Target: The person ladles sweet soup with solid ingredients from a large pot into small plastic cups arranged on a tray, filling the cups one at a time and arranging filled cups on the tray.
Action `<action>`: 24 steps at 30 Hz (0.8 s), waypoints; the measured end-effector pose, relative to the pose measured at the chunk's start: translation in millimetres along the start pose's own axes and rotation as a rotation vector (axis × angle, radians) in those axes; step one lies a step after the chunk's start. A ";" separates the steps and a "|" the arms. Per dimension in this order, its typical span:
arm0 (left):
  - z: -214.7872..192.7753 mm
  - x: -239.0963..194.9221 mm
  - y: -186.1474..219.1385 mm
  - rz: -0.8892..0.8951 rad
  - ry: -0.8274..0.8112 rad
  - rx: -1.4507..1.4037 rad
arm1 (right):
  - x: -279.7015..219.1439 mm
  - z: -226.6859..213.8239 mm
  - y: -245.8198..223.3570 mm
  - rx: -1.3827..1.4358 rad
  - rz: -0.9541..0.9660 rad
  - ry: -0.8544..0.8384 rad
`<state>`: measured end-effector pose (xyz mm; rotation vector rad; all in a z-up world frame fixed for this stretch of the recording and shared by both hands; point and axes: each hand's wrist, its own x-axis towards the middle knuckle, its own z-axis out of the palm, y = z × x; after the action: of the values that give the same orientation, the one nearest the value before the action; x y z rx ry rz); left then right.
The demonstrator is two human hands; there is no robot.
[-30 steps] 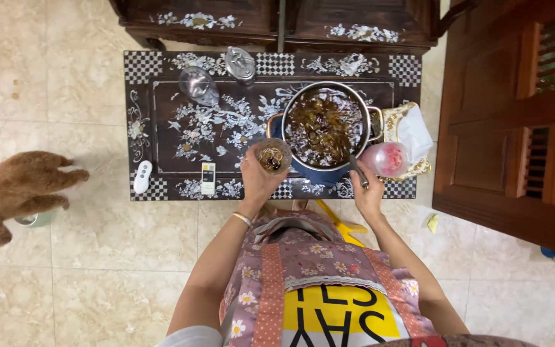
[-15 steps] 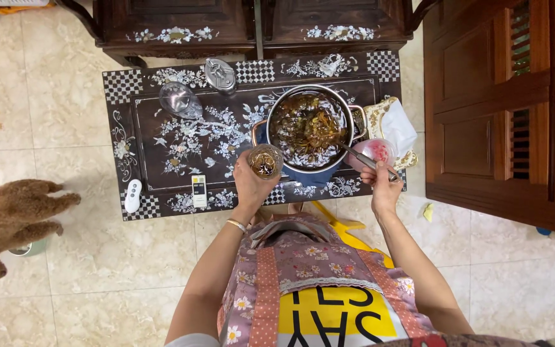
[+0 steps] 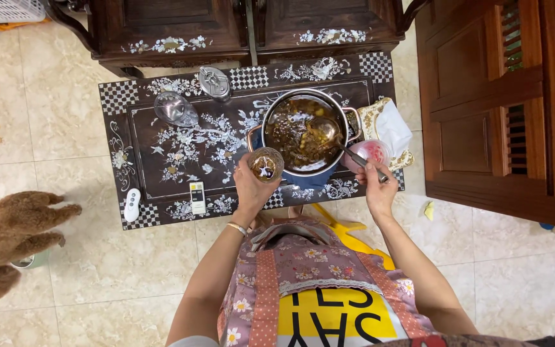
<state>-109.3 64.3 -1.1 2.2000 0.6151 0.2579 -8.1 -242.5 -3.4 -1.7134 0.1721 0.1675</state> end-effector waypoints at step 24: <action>-35.7 51.2 -17.0 0.067 0.165 0.037 | -24.8 19.0 39.0 -0.640 -0.588 -0.313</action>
<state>-84.7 123.4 7.8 2.2525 0.6408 0.4702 -40.8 -229.1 -38.7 -2.2605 -0.6801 0.0490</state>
